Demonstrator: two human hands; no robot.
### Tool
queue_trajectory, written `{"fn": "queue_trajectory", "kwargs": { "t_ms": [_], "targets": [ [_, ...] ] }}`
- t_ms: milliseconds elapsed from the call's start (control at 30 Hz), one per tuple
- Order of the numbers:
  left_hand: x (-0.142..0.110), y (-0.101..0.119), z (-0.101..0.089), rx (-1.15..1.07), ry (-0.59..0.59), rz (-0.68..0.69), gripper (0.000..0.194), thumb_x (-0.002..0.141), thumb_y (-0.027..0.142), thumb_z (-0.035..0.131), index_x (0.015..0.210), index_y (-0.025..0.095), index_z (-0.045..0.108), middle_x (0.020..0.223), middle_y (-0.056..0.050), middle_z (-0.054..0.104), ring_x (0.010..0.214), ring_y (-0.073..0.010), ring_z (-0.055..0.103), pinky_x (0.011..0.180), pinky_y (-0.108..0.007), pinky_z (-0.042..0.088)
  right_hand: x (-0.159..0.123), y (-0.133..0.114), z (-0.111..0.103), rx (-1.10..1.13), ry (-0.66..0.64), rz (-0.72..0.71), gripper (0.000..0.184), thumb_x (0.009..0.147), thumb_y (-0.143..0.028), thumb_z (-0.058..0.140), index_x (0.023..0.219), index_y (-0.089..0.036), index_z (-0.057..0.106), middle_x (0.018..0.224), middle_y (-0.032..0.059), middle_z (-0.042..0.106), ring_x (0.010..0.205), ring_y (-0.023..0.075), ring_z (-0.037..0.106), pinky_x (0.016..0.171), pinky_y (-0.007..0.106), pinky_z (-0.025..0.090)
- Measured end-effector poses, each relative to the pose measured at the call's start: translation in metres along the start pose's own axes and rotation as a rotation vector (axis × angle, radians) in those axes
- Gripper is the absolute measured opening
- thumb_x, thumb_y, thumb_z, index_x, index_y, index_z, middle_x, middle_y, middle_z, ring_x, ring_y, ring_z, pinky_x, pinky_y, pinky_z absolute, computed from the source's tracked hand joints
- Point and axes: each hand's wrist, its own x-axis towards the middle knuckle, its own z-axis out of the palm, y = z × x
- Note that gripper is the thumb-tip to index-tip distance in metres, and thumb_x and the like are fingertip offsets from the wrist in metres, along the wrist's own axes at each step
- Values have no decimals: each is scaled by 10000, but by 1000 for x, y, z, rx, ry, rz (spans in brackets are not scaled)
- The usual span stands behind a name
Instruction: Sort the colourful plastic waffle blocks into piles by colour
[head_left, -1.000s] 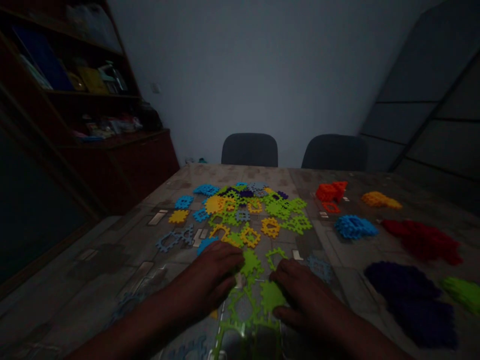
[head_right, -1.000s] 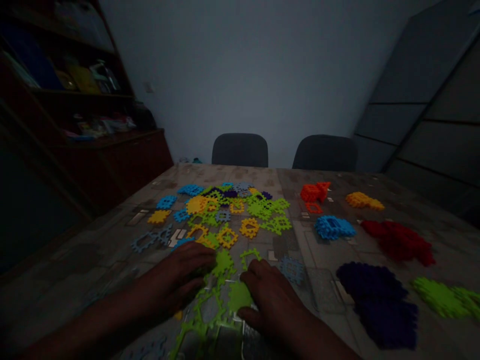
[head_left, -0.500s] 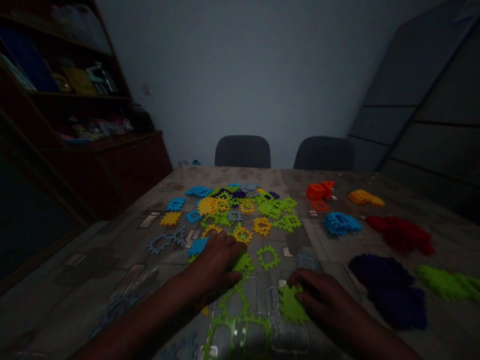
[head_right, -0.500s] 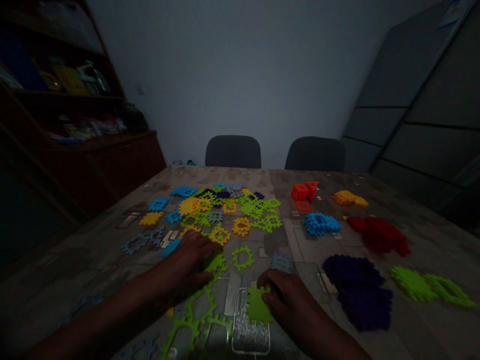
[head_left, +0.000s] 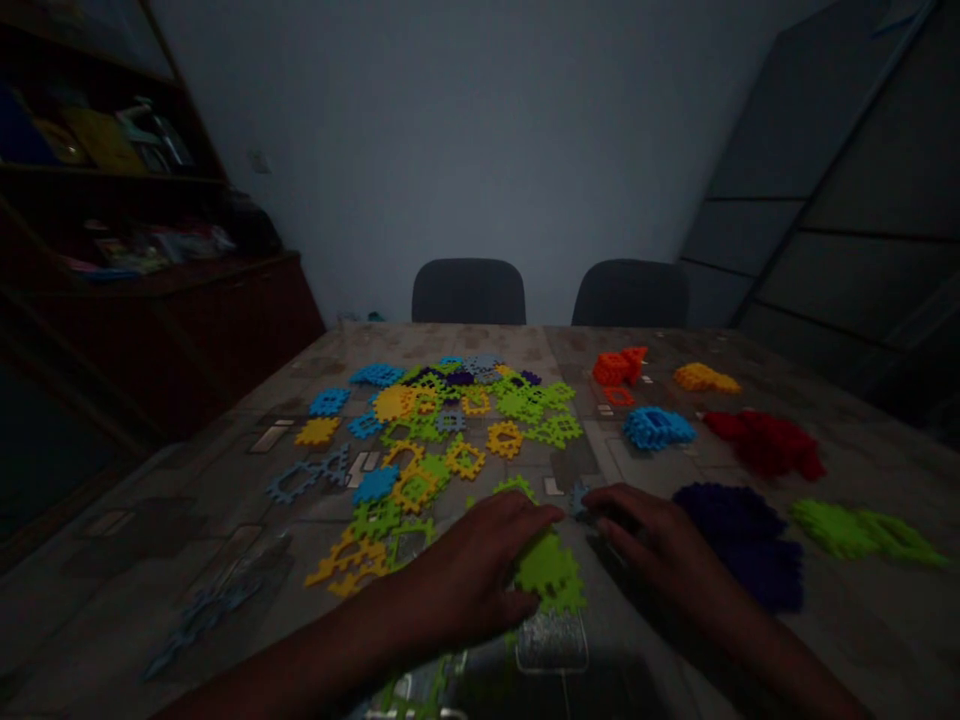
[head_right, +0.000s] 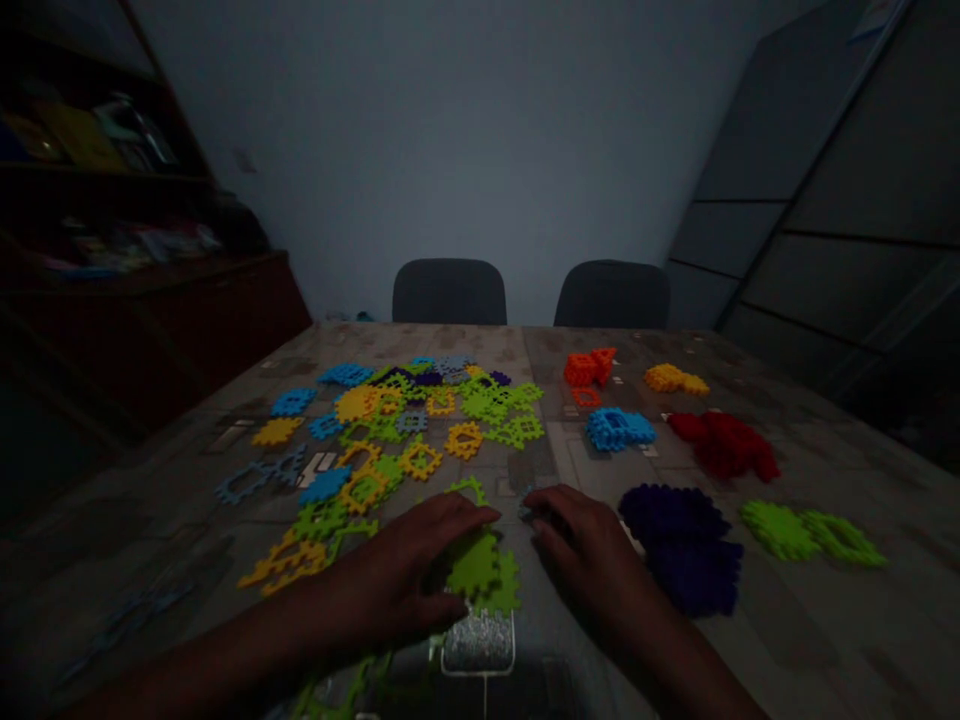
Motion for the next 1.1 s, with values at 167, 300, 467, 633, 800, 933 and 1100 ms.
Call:
{"fn": "queue_trajectory", "kwargs": {
  "t_ms": [167, 300, 467, 633, 800, 933, 1100],
  "targets": [
    [9, 4, 8, 33, -46, 13, 985, 677, 78, 886, 1482, 239, 341, 1429, -121, 484, 1319, -334, 434, 1139, -499, 384, -7, 1, 2, -44, -30, -5, 277, 953, -237, 474, 1157, -201, 658, 1157, 120, 703, 1076, 257, 653, 954, 441, 504],
    [-17, -12, -10, 30, 20, -53, 531, 898, 187, 695, 1378, 257, 481, 1406, -90, 515, 1298, -294, 470, 1124, -491, 395, -11, -3, 11, -92, -193, -82, 471, 880, -254, 629, 1343, -194, 563, 1370, 140, 595, 1273, 288, 523, 1074, 485, 415],
    [-61, -27, -22, 24, 8, -64, 440, 949, 299, 643, 1363, 319, 496, 1367, -53, 540, 1273, -277, 484, 1109, -459, 407, -8, -11, 35, -151, -356, -140, 791, 698, -160, 785, 1426, -171, 476, 1420, 154, 548, 1268, 319, 491, 1068, 519, 393],
    [-71, -12, -6, 72, -53, -62, 748, 782, 302, 838, 1399, 332, 416, 1328, -40, 533, 1213, -293, 483, 1042, -432, 442, -8, -9, 43, -154, -291, -153, 710, 752, -100, 710, 1417, -192, 476, 1367, 144, 580, 1227, 304, 518, 1049, 506, 415],
    [-63, -5, 7, 133, -61, -1, 846, 714, 173, 856, 1406, 315, 390, 1251, -50, 561, 1153, -295, 499, 1128, -535, 305, -14, -13, 34, -161, -308, -147, 711, 744, -63, 703, 1409, -199, 491, 1374, 150, 574, 1249, 317, 521, 1056, 520, 432],
    [-67, -12, 2, 116, -32, -17, 805, 796, 307, 844, 1437, 327, 357, 1233, -63, 572, 1146, -293, 510, 1135, -553, 308, -19, -12, 28, -190, -320, -155, 759, 717, -88, 745, 1414, -259, 499, 1377, 123, 577, 1241, 329, 534, 1031, 528, 456],
    [-75, -26, -29, 73, 168, -117, 422, 1003, 411, 564, 1401, 321, 457, 1318, -74, 565, 1221, -281, 510, 1112, -504, 387, -23, -7, 26, -189, -322, -168, 764, 718, -103, 772, 1412, -278, 503, 1373, 110, 578, 1217, 325, 544, 1024, 508, 469]
  ]
}}
